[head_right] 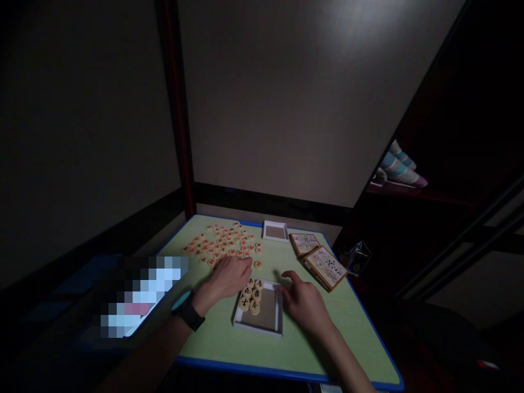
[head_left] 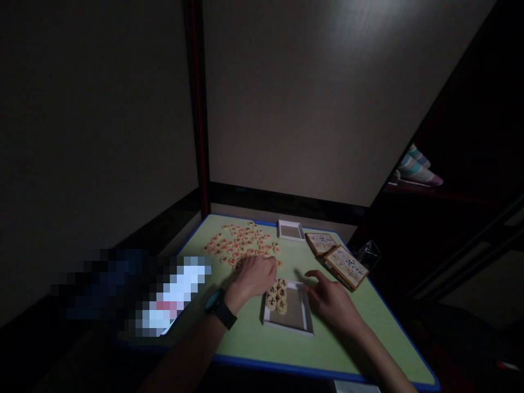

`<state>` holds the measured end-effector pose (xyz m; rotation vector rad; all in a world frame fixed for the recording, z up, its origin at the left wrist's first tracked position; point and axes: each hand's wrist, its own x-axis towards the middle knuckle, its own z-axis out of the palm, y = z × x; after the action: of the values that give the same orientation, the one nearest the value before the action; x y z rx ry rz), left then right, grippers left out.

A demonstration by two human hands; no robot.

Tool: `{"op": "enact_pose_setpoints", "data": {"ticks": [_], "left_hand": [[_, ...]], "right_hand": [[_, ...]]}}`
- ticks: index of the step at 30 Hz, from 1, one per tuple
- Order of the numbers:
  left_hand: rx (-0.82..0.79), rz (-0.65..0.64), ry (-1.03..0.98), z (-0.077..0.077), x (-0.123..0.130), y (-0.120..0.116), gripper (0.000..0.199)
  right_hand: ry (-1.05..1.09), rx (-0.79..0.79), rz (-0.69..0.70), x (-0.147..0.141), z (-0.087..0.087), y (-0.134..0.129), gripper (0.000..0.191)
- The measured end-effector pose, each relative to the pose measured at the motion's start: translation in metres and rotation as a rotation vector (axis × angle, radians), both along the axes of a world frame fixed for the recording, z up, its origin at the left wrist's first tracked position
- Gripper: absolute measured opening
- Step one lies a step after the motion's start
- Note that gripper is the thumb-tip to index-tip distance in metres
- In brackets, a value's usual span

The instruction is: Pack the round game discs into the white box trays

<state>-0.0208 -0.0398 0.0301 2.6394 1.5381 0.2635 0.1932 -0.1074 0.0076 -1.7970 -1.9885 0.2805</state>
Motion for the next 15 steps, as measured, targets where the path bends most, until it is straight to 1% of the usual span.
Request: {"op": "enact_pose_setpoints", "data": {"ticks": [3, 7, 9, 11, 13, 14, 15], "left_hand": [[-0.016, 0.000, -0.010, -0.002, 0.003, -0.002, 0.033], [-0.008, 0.029, -0.013, -0.002, 0.001, 0.000, 0.033], [0.006, 0.097, -0.042, 0.002, -0.005, 0.005, 0.034], [0.027, 0.211, -0.080, 0.008, -0.015, 0.014, 0.034], [0.061, 0.336, -0.084, 0.015, -0.031, 0.026, 0.035], [0.090, 0.379, -0.065, 0.017, -0.041, 0.032, 0.036], [0.103, 0.370, -0.030, 0.020, -0.053, 0.039, 0.036]], "right_hand": [[0.025, -0.057, 0.092, 0.001, 0.000, 0.011, 0.035], [0.004, -0.058, 0.129, 0.009, 0.002, 0.030, 0.032], [0.002, -0.021, 0.109, 0.016, 0.003, 0.045, 0.030], [0.014, 0.052, 0.072, 0.021, 0.000, 0.062, 0.031], [0.033, 0.133, 0.019, 0.022, -0.006, 0.074, 0.033], [0.043, 0.166, -0.009, 0.021, -0.010, 0.078, 0.035], [0.051, 0.191, -0.032, 0.020, -0.016, 0.081, 0.036]]}}
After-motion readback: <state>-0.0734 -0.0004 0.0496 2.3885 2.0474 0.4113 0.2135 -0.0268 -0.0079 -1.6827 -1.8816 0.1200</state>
